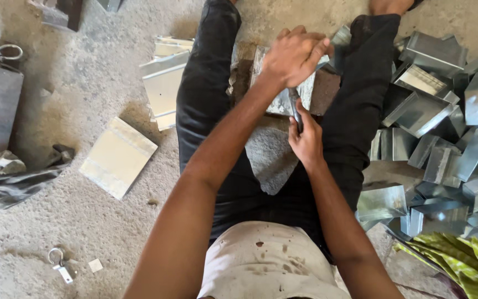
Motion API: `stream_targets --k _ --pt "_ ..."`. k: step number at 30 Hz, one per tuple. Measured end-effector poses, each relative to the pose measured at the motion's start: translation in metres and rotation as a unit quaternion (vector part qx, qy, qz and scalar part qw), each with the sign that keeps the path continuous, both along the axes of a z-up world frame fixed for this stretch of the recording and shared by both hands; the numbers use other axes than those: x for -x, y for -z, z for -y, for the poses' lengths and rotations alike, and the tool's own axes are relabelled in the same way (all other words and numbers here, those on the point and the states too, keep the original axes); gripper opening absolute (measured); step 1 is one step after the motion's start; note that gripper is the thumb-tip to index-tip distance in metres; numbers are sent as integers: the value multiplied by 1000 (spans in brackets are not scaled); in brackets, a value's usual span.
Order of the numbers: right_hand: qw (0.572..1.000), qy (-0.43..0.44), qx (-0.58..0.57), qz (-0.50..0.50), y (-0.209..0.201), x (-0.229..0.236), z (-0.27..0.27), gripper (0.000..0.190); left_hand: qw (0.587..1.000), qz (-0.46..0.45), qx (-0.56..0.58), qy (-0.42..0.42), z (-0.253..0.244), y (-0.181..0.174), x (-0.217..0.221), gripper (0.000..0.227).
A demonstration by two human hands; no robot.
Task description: The person sits on the floor and uses a hammer to strike a small metal piece placed on a stone between their legs. They repeatedly pick up metal pieces, position them on the stone, and hammer them to shape or flatten the edges.
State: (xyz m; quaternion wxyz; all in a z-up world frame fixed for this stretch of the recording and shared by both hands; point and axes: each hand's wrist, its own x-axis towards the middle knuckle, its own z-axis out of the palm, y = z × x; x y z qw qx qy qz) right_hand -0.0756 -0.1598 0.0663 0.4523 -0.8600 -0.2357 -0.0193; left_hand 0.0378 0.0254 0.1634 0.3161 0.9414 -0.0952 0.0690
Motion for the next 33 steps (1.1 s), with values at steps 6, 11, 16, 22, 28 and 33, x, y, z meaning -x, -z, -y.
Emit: stream_targets --k 6,11,16,22,28,33 --pt "997 -55 -9 59 -10 -2 -4 48 997 -10 23 -69 -2 -1 3 48" --pt "992 25 75 -99 -8 -9 -6 43 997 -55 -29 -48 15 -5 -12 52" --pt "998 58 -4 -11 4 -14 9 36 993 -104 -30 -53 13 -5 -18 49" --pt "995 41 46 75 31 -19 34 41 998 17 -59 -1 15 19 -20 65" --pt "937 107 -205 -262 33 33 54 49 991 -47 -123 30 10 21 -18 61" --pt "886 183 -269 -331 26 58 68 54 962 181 -196 60 8 54 -22 33"
